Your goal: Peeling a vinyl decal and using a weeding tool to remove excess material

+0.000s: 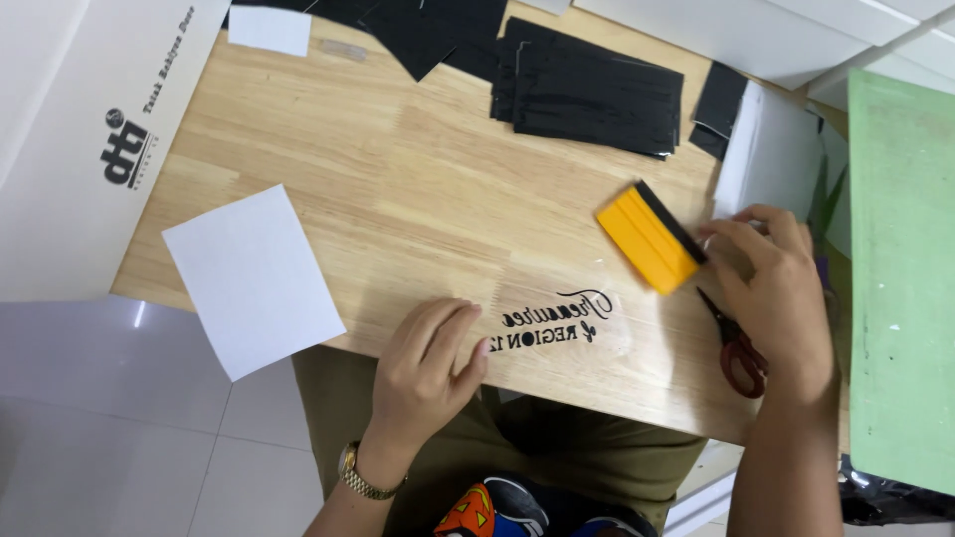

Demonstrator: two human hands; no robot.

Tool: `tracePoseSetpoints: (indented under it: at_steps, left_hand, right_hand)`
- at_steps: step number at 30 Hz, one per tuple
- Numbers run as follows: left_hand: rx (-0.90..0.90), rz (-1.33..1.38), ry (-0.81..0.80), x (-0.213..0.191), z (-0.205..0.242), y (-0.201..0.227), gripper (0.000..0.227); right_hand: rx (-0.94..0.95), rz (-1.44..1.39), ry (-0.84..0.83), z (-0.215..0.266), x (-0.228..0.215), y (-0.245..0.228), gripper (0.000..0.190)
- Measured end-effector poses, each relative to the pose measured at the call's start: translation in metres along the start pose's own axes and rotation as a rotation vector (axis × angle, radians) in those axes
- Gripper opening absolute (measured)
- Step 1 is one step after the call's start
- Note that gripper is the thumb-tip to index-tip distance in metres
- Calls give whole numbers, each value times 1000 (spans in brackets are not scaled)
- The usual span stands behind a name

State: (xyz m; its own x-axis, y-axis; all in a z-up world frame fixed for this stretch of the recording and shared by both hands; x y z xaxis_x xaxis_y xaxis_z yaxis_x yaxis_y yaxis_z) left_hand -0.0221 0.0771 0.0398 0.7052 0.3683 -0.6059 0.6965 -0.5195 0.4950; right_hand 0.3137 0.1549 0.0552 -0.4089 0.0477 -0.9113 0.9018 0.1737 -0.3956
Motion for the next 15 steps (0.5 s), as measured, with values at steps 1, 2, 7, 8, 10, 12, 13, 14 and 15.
tracePoseSetpoints:
  at_steps: [1, 2, 7, 8, 10, 12, 13, 14, 15]
  left_hand:
    - [26, 2, 6, 0, -1, 2, 24]
    - [18, 1, 7, -2, -2, 1, 24]
    - [114, -76, -95, 4, -1, 6, 44]
    - [111, -79, -92, 1, -3, 6, 44]
    - [114, -56, -150, 0, -5, 7, 47]
    - [109, -87, -161, 2, -4, 5, 48]
    - [110, -113, -181, 4, -2, 5, 49]
    - [97, -117, -180, 5, -1, 6, 49]
    - [112, -165, -197, 7, 0, 7, 46]
  right_hand:
    - [60, -44, -95, -3, 0, -6, 35]
    - [57, -43, -102, -3, 3, -3, 35]
    - [-229, 119, -127, 1, 20, 2, 13]
    - [-234, 119, -128, 1, 21, -5, 13]
    - [-199, 39, -45, 0, 18, -18, 13]
    - [-219, -94, 80, 6, 8, -24, 17]
    - [-224, -231, 208, 11, -1, -26, 22]
    - [-230, -234, 196, 15, 2, -24, 22]
    - [-292, -513, 271, 21, -1, -22, 35]
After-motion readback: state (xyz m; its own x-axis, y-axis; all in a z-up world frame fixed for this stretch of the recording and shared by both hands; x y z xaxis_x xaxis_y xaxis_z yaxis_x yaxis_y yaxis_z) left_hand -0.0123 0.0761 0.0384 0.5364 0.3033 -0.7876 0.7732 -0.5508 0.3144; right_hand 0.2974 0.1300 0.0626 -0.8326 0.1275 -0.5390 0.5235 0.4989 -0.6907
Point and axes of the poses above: each hand's wrist, its own z-axis away from the middle knuckle, its own x-axis out of the palm, y = z × x, the point moved 6 cm from there along -z, towards the middle knuckle, and after that the axes turned 9 degrees about -z, right-handed, at the moved point
